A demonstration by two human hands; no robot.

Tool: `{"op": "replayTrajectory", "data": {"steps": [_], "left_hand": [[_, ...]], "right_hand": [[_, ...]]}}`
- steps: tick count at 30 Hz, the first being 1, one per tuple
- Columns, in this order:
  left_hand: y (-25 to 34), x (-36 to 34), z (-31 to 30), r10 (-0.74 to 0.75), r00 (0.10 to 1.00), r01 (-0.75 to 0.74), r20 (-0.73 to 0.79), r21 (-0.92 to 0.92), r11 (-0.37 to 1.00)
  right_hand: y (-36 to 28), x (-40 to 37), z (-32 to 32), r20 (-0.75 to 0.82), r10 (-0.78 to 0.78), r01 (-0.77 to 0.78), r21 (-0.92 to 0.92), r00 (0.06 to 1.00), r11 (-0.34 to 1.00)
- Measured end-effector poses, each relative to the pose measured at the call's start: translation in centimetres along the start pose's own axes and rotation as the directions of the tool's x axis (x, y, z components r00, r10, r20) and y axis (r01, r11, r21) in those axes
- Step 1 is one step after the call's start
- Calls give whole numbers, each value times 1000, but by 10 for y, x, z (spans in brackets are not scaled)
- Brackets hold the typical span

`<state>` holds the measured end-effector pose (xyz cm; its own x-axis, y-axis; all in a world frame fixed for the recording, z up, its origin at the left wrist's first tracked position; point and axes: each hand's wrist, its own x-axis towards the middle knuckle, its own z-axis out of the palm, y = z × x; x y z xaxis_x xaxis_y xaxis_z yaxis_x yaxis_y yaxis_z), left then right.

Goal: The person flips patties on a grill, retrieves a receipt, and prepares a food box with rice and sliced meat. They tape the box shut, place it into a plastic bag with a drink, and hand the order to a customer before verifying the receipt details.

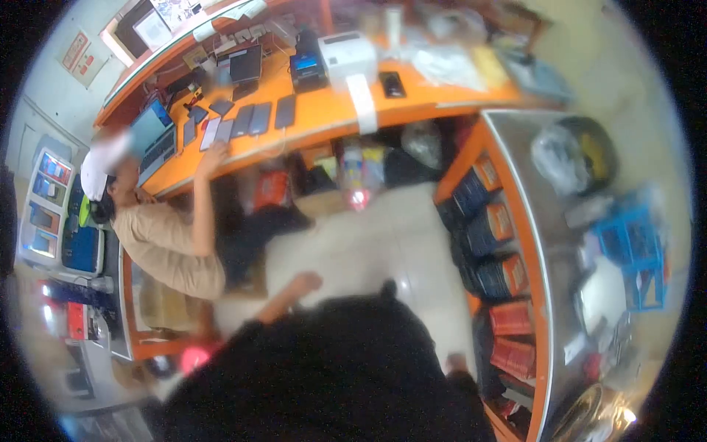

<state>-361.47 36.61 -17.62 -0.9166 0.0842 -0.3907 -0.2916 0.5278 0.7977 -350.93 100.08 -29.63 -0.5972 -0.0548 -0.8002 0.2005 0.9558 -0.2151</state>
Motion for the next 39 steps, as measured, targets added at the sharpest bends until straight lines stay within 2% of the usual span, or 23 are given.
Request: {"op": "replayTrajectory", "data": {"steps": [1,2,3,4,5,6,7,8,9,11,13,16,17,19,20,23,26,27,29,32,35,36,39], "left_hand": [[5,6,3,68,998,-67,-4,79,995],[13,13,3,14,999,-10,-32,121,993],[19,19,3,-46,997,54,-56,152,987],[29,29,1,-99,991,113,-87,177,978],[50,37,-9,-172,974,189,-146,117,975],[69,46,-19,-226,957,230,-180,-1,973],[85,55,-29,-281,937,262,-207,-117,958],[91,67,-38,-337,915,288,-222,-225,931],[90,85,-45,-311,919,235,-242,-297,926],[86,120,-62,-251,925,114,-286,-421,900],[94,162,-90,-212,930,94,-300,-365,926],[129,216,-146,-196,957,93,-212,-415,905],[134,237,-162,-165,962,55,-217,-436,898],[138,284,-192,10,954,-134,-299,-399,907],[150,301,-211,57,958,-161,-283,-358,920],[180,348,-246,-59,973,-84,-225,-575,814],[208,384,-251,10,942,-224,-335,-607,763],[214,393,-250,-12,967,-171,-255,-683,710],[223,411,-247,-44,994,-54,-98,-810,583],[236,427,-245,146,987,-4,64,-904,427],[250,436,-238,156,985,38,77,-970,241],[253,438,-237,159,985,41,71,-982,185],[260,441,-241,162,983,34,83,-958,285]], "right_hand": [[-10,51,-39,-78,-197,179,-196,977,964],[-21,111,-78,-164,-444,334,-449,881,829],[-41,173,-116,-272,-635,368,-627,723,687],[-75,231,-159,-394,-728,353,-682,562,641],[-119,274,-202,-550,-701,378,-594,453,710],[-187,266,-250,-654,-540,498,-275,530,822],[-265,249,-305,-729,-355,583,74,585,809],[-332,218,-352,-640,-327,592,253,696,765],[-365,248,-381,-585,-464,680,218,666,700],[-454,225,-427,-536,-455,687,391,711,612],[-521,214,-455,-518,-508,724,538,688,432],[-585,206,-475,-548,-457,711,588,701,385],[-598,207,-480,-616,-459,768,488,640,415],[-618,231,-495,-707,-424,798,343,567,495],[-623,242,-497,-740,-408,795,276,535,540],[-641,268,-509,-694,-435,771,278,574,573],[-653,250,-522,-337,-470,574,569,816,588],[-653,249,-521,-290,-474,547,582,831,602],[-661,229,-527,-260,-458,494,698,850,519],[-663,205,-546,-165,-442,386,791,881,475],[-664,195,-566,-99,-417,297,846,904,443],[-662,195,-570,-73,-415,286,830,907,478],[-657,199,-582,-1,-419,266,774,908,574]]}}
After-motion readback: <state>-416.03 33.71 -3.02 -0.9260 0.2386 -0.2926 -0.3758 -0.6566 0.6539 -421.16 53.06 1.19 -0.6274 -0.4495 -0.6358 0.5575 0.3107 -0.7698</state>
